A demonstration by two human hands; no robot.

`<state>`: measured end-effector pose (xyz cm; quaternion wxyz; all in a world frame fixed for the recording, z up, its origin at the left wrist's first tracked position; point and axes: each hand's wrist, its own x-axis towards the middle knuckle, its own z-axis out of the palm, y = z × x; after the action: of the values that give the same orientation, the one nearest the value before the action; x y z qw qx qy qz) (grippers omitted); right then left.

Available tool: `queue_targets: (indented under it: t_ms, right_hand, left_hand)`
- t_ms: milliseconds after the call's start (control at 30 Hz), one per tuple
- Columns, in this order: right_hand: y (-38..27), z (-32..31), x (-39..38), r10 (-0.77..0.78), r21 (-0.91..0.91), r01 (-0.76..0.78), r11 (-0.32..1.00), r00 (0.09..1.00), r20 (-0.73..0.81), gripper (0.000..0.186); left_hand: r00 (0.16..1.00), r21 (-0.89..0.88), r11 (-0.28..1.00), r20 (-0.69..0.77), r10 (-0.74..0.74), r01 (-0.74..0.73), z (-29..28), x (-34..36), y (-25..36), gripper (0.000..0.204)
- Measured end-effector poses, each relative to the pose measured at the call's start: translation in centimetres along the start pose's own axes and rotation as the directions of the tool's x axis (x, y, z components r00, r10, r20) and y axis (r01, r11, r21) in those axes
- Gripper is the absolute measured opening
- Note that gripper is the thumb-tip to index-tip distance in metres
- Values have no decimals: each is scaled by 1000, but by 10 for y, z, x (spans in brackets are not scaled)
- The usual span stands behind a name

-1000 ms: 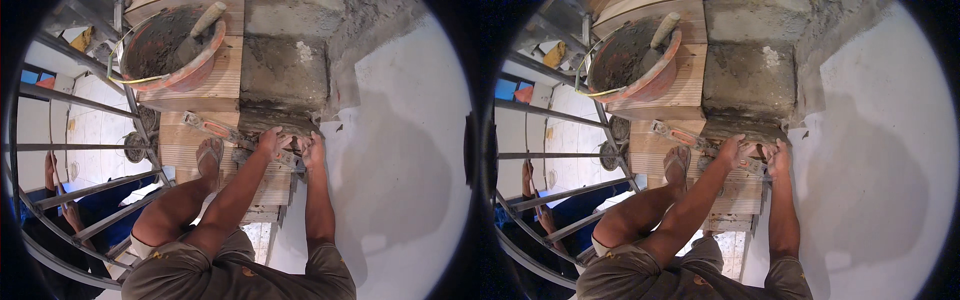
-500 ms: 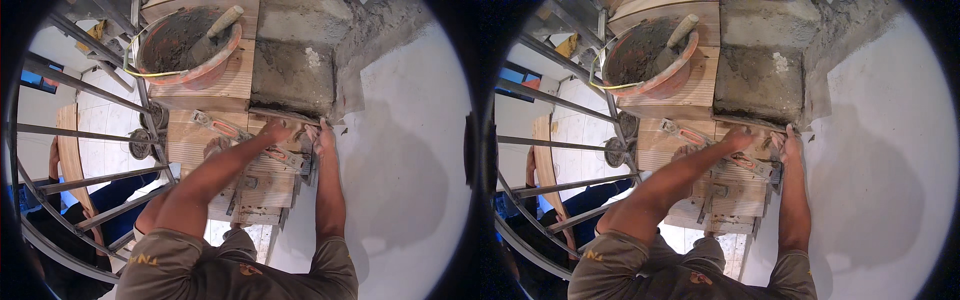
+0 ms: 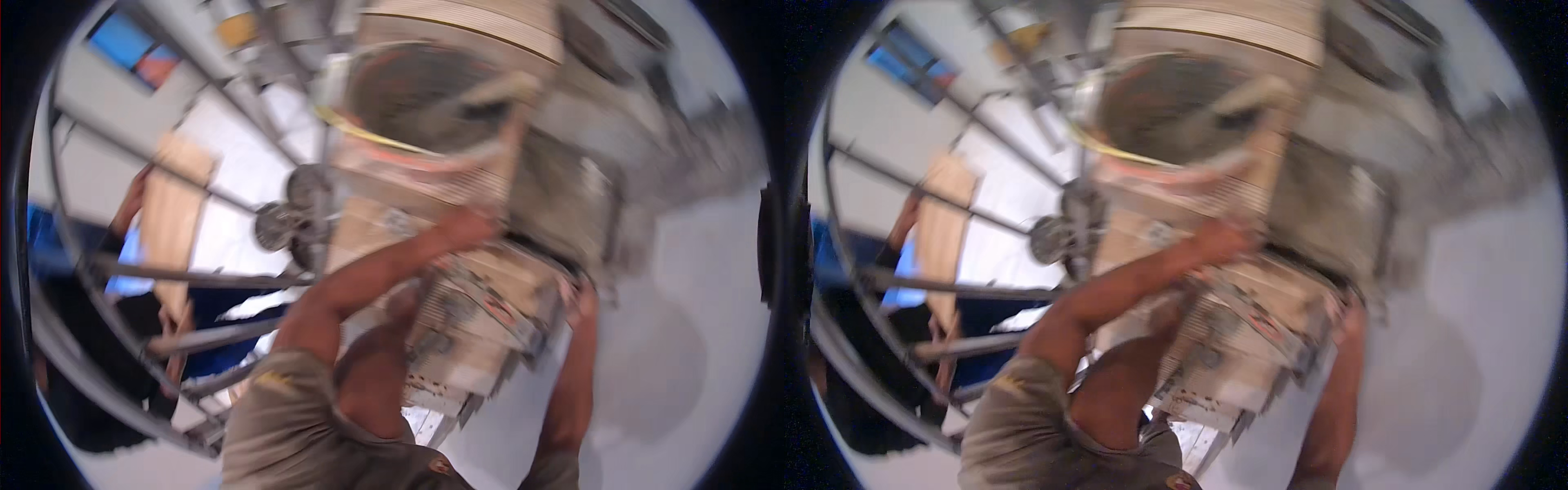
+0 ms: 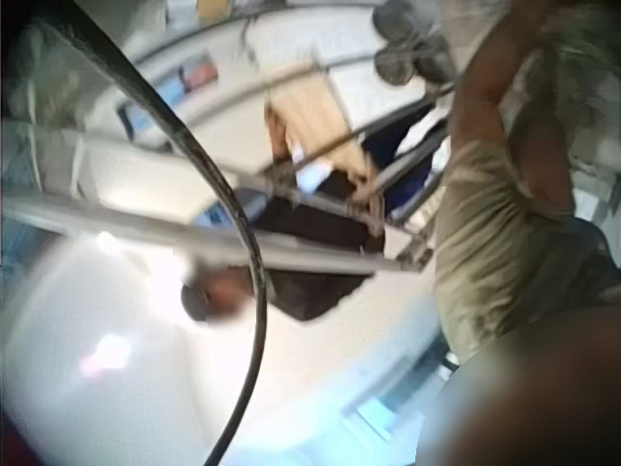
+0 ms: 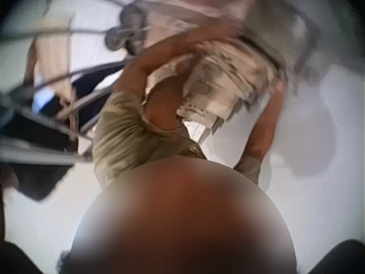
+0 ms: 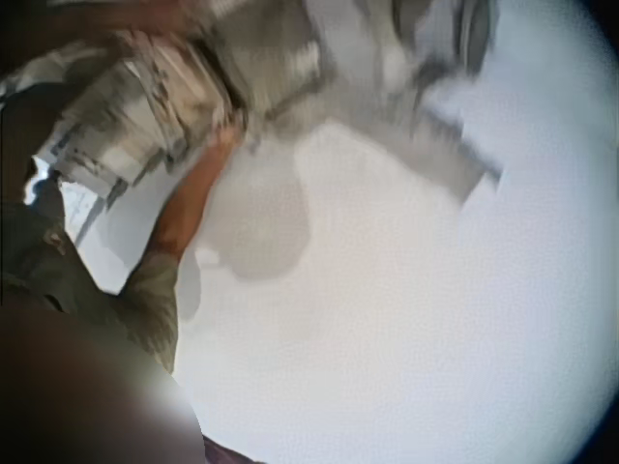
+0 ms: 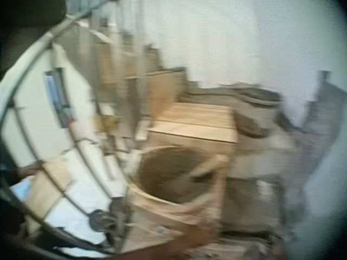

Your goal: Cutting and installing tiles on a staircase using mortar and an angle grinder.

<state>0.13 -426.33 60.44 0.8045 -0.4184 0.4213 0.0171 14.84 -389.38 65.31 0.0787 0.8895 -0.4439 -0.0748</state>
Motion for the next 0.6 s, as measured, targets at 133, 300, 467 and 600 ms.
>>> queue_targets:
  t_ms: [133,300,467,600]
  right_hand:
    - [-15,0,4,14,-117,-16,993,1000,-16,57]
    - [-15,4,2,31,-150,-39,988,998,-53,52]
    - [-19,11,8,-11,-187,-12,982,993,-121,50]
    - [-25,12,8,7,-171,-22,985,996,-88,44]
  left_hand:
    - [833,19,965,-501,235,-261,16,-9,-17,26]
    - [853,-41,956,-464,238,-289,7,-3,-20,14]
    - [821,22,935,-471,322,-354,2,14,-27,15]
    - [775,176,905,-470,422,-386,15,21,-35,13]
